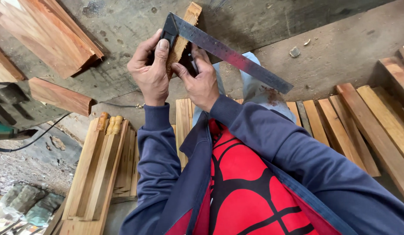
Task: Measuring and marking wooden blocks using a square and pen before stacking them on a workbench
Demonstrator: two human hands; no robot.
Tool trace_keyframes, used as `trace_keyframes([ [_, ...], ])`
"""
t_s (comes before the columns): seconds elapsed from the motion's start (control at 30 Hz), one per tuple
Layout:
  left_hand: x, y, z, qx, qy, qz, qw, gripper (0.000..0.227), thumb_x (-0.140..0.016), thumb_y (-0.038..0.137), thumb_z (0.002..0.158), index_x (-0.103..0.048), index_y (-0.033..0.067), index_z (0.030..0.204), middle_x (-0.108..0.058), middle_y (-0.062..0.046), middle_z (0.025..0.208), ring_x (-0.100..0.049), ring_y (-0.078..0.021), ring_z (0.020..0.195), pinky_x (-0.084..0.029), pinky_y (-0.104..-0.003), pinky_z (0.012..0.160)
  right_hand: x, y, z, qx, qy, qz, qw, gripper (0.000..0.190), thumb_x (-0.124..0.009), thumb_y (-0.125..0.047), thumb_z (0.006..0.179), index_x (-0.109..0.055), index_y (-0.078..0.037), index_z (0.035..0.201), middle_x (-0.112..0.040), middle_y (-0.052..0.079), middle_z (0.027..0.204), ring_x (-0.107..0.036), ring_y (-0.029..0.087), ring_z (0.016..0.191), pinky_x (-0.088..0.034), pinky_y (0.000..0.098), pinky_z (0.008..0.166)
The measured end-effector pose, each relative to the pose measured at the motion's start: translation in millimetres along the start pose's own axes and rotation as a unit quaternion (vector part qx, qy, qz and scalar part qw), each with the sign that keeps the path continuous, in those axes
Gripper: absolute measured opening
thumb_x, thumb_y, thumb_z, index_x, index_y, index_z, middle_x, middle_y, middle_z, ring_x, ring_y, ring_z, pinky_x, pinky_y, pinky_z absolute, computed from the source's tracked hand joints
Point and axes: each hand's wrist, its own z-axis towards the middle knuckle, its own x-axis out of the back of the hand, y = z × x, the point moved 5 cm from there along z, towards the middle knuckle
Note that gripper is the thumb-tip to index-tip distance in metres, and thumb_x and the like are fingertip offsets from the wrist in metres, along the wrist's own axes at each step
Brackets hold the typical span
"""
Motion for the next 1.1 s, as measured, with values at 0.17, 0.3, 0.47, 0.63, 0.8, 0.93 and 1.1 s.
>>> trace_keyframes([
  [0.17, 1.1, -4.6, 0.7, 0.013, -0.01, -0.026, 1.0, 0.021, -0.064, 0.012, 0.087, -0.062, 0.0009, 0.104, -0.065, -0.011, 0.1, -0.061, -0.0148, 0.094, -0.051, -0.023, 0.085, 2.1, -4.2, 0.8, -0.012, -0.009, 0.013, 1.0, 0.05, -0.062, -0.03, 0.085, -0.046, -0.002, 0.123, -0.053, 0.017, 0.119, -0.053, 0.026, 0.114, -0.041, 0.0324, 0.099],
  [0.3, 1.1, -4.4, -0.3, 0.005, -0.001, -0.01, 1.0, 0.02, -0.064, 0.013, 0.086, -0.063, 0.0017, 0.103, -0.065, -0.009, 0.1, -0.061, -0.0132, 0.093, -0.05, -0.023, 0.084, 0.6, 0.2, -0.7, -0.012, -0.005, 0.001, 1.0, 0.053, -0.063, -0.029, 0.085, -0.044, -0.001, 0.126, -0.051, 0.019, 0.123, -0.051, 0.028, 0.117, -0.04, 0.0333, 0.102],
  [0.47, 0.5, -4.5, 0.5, 0.01, 0.002, -0.015, 1.0, 0.021, -0.064, 0.013, 0.086, -0.063, 0.0012, 0.103, -0.065, -0.011, 0.1, -0.061, -0.014, 0.093, -0.051, -0.023, 0.084, 0.9, -1.2, 0.3, -0.011, -0.003, 0.006, 1.0, 0.053, -0.063, -0.028, 0.085, -0.044, -0.001, 0.126, -0.052, 0.018, 0.122, -0.052, 0.027, 0.117, -0.041, 0.0327, 0.101],
  [0.63, -0.8, -1.5, -0.2, -0.003, 0.011, -0.002, 1.0, 0.02, -0.064, 0.013, 0.086, -0.063, 0.0011, 0.102, -0.065, -0.011, 0.099, -0.062, -0.0146, 0.092, -0.052, -0.023, 0.082, 0.2, -0.4, -0.3, -0.019, -0.006, 0.0, 1.0, 0.056, -0.063, -0.03, 0.085, -0.041, 0.0, 0.127, -0.052, 0.02, 0.12, -0.052, 0.028, 0.115, -0.042, 0.0327, 0.1],
  [0.8, -2.7, 2.8, -1.8, -0.053, 0.033, 0.049, 0.997, 0.015, -0.063, 0.012, 0.086, -0.063, 0.0026, 0.098, -0.065, -0.01, 0.097, -0.062, -0.0148, 0.091, -0.05, -0.025, 0.084, 2.1, -4.0, 0.3, -0.021, -0.007, 0.008, 1.0, 0.054, -0.063, -0.03, 0.085, -0.043, -0.002, 0.126, -0.053, 0.017, 0.119, -0.054, 0.026, 0.113, -0.043, 0.032, 0.098],
  [0.93, -3.5, 5.6, -2.5, -0.067, 0.037, 0.065, 0.995, 0.014, -0.062, 0.011, 0.086, -0.063, 0.0023, 0.097, -0.065, -0.01, 0.096, -0.062, -0.0158, 0.09, -0.05, -0.025, 0.083, 3.2, -4.5, -1.6, -0.014, -0.008, 0.005, 1.0, 0.055, -0.064, -0.029, 0.085, -0.041, -0.003, 0.128, -0.052, 0.018, 0.122, -0.053, 0.027, 0.115, -0.043, 0.0321, 0.099],
  [1.1, -5.4, 11.3, -2.3, -0.08, 0.04, 0.095, 0.992, 0.014, -0.062, 0.012, 0.086, -0.063, 0.0029, 0.097, -0.065, -0.011, 0.095, -0.063, -0.0177, 0.09, -0.051, -0.027, 0.083, 24.6, -14.8, -11.6, -0.142, -0.109, -0.051, 0.983, 0.062, -0.065, -0.026, 0.08, -0.038, -0.01, 0.132, -0.051, 0.0, 0.066, -0.048, 0.013, 0.057, -0.043, 0.0303, 0.055],
])
